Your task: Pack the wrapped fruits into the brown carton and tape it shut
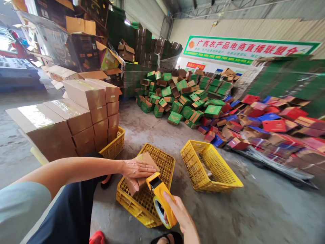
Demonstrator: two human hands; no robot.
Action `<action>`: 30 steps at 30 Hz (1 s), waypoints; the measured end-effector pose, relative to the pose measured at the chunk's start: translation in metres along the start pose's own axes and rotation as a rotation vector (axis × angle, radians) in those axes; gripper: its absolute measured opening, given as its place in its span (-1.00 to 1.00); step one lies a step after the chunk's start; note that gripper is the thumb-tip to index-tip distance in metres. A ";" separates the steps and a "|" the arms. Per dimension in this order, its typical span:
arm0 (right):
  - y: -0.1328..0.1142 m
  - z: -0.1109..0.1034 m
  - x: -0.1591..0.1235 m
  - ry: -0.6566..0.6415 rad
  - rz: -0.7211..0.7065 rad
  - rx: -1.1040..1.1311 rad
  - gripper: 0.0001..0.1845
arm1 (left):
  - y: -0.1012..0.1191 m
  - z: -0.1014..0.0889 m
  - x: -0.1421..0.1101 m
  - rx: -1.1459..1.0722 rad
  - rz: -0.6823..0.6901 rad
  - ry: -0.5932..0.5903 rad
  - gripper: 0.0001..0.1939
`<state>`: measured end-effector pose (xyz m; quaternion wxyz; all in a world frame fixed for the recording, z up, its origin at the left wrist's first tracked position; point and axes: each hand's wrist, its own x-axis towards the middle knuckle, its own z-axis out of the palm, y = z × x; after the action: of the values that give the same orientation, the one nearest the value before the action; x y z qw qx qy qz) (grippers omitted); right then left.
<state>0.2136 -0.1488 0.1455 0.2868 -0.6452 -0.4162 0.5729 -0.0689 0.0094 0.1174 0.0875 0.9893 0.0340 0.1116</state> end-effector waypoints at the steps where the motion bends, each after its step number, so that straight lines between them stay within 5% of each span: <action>1: 0.001 0.000 -0.001 -0.009 0.002 -0.011 -0.37 | 0.001 0.000 0.001 -0.009 0.006 0.004 -0.03; 10: 0.011 -0.005 0.002 -0.077 -0.001 0.035 -0.31 | -0.008 0.006 -0.003 -0.035 -0.001 0.032 -0.09; 21: 0.027 -0.010 -0.012 0.035 0.067 0.068 -0.35 | -0.005 0.003 -0.006 -0.032 -0.049 -0.029 -0.13; 30: 0.033 -0.012 -0.017 0.007 0.066 0.098 -0.33 | -0.012 0.008 -0.008 0.018 -0.008 -0.017 -0.07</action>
<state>0.2320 -0.1783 0.1281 0.3003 -0.6458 -0.3651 0.5996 -0.0756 0.0194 0.1062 0.0792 0.9909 0.0381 0.1023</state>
